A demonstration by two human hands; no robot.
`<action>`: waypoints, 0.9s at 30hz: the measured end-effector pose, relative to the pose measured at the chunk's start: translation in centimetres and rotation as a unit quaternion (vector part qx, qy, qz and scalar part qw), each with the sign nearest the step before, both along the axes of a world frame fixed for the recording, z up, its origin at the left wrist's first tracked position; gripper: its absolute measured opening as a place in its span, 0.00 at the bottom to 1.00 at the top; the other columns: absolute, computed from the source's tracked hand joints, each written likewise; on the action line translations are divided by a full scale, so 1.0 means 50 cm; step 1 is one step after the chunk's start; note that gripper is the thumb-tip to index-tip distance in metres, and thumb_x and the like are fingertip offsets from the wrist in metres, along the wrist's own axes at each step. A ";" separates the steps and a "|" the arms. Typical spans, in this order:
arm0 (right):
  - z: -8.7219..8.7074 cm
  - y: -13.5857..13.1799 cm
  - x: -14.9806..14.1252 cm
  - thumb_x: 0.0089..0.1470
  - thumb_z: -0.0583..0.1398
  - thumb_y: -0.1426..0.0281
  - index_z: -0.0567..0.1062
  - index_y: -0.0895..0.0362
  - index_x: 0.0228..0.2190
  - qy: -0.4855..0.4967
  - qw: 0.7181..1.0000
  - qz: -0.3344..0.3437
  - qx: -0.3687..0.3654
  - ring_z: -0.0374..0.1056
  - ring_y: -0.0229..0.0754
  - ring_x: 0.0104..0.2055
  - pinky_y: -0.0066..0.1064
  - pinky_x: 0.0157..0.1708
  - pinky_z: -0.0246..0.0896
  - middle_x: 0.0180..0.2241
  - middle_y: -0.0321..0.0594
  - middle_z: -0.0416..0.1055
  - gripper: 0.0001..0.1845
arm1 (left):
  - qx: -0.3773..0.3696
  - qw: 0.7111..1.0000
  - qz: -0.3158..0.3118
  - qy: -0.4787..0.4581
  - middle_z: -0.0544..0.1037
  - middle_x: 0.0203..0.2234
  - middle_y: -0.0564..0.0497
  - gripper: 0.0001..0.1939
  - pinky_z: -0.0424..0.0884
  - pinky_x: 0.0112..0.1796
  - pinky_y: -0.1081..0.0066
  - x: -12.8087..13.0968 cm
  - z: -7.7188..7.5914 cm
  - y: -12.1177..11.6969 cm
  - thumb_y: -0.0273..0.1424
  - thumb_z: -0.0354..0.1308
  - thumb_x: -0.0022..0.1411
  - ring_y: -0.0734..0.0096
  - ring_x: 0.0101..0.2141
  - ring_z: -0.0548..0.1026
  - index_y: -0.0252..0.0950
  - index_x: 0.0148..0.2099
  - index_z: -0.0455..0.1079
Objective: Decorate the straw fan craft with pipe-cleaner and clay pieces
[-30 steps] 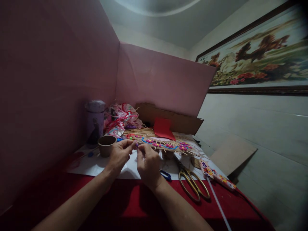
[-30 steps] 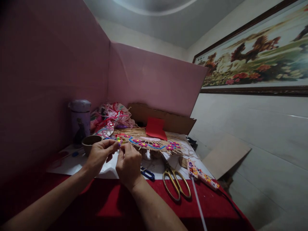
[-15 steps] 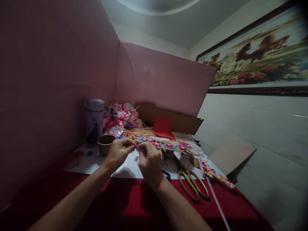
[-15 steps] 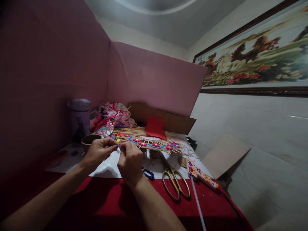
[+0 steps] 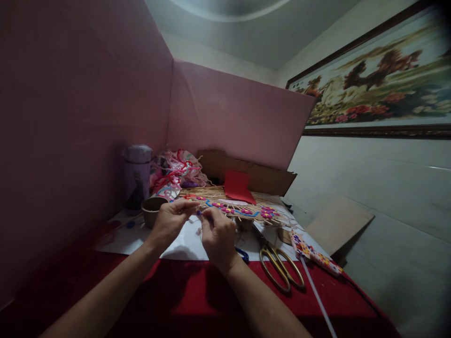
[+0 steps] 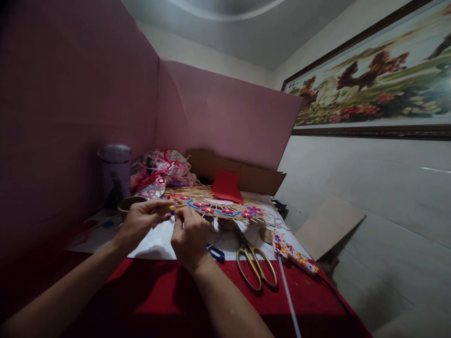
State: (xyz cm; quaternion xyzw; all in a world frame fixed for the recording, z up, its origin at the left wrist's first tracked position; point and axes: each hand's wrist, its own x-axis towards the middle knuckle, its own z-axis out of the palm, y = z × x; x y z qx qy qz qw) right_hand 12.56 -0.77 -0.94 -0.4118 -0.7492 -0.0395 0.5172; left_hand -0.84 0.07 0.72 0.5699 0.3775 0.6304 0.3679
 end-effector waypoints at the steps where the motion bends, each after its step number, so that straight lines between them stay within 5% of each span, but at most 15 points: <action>1: 0.001 0.000 0.001 0.54 0.54 0.75 0.69 0.57 0.29 -0.005 1.000 0.001 0.003 0.66 0.40 0.30 0.27 0.30 0.53 0.27 0.38 0.70 0.05 | 0.036 0.999 0.012 0.036 0.75 0.24 0.49 0.07 0.63 0.24 0.74 -0.002 0.000 0.000 0.31 0.63 0.46 0.71 0.25 0.69 0.35 0.31 0.78; 4: 0.003 0.002 0.003 0.53 0.54 0.75 0.69 0.56 0.29 -0.013 1.000 0.006 0.013 0.66 0.40 0.30 0.27 0.31 0.54 0.27 0.38 0.70 0.05 | 0.120 0.981 0.040 0.147 0.75 0.25 0.49 0.03 0.64 0.31 0.72 -0.005 0.002 -0.001 0.27 0.61 0.48 0.68 0.29 0.71 0.37 0.27 0.77; 7: 0.002 0.006 0.004 0.53 0.54 0.76 0.69 0.56 0.30 0.006 1.000 0.010 0.019 0.66 0.39 0.30 0.27 0.31 0.55 0.28 0.38 0.71 0.05 | 0.116 0.976 0.068 0.170 0.74 0.20 0.51 0.03 0.62 0.28 0.73 -0.003 0.004 -0.002 0.26 0.62 0.46 0.70 0.25 0.69 0.37 0.23 0.75; 11: -0.003 0.007 -0.001 0.53 0.53 0.76 0.69 0.56 0.29 0.025 0.998 0.049 0.024 0.66 0.39 0.29 0.26 0.29 0.56 0.26 0.38 0.70 0.05 | -0.009 0.999 0.022 0.032 0.67 0.13 0.56 0.07 0.54 0.17 0.77 0.006 0.002 -0.003 0.32 0.64 0.43 0.79 0.15 0.60 0.34 0.22 0.71; 18: -0.011 0.007 -0.011 0.52 0.52 0.76 0.68 0.57 0.26 0.013 0.996 0.085 0.016 0.65 0.39 0.28 0.27 0.29 0.56 0.24 0.38 0.68 0.07 | -0.118 0.985 -0.066 -0.110 0.64 0.11 0.58 0.16 0.50 0.13 0.79 0.014 -0.010 -0.001 0.38 0.67 0.39 0.84 0.11 0.56 0.32 0.20 0.67; 27: -0.001 0.006 0.002 0.53 0.54 0.76 0.69 0.56 0.30 0.000 1.000 0.026 -0.001 0.66 0.39 0.30 0.27 0.30 0.54 0.28 0.37 0.70 0.05 | 0.005 0.999 0.004 0.033 0.74 0.18 0.51 0.09 0.61 0.22 0.76 0.002 0.010 -0.001 0.33 0.67 0.41 0.74 0.22 0.67 0.33 0.26 0.76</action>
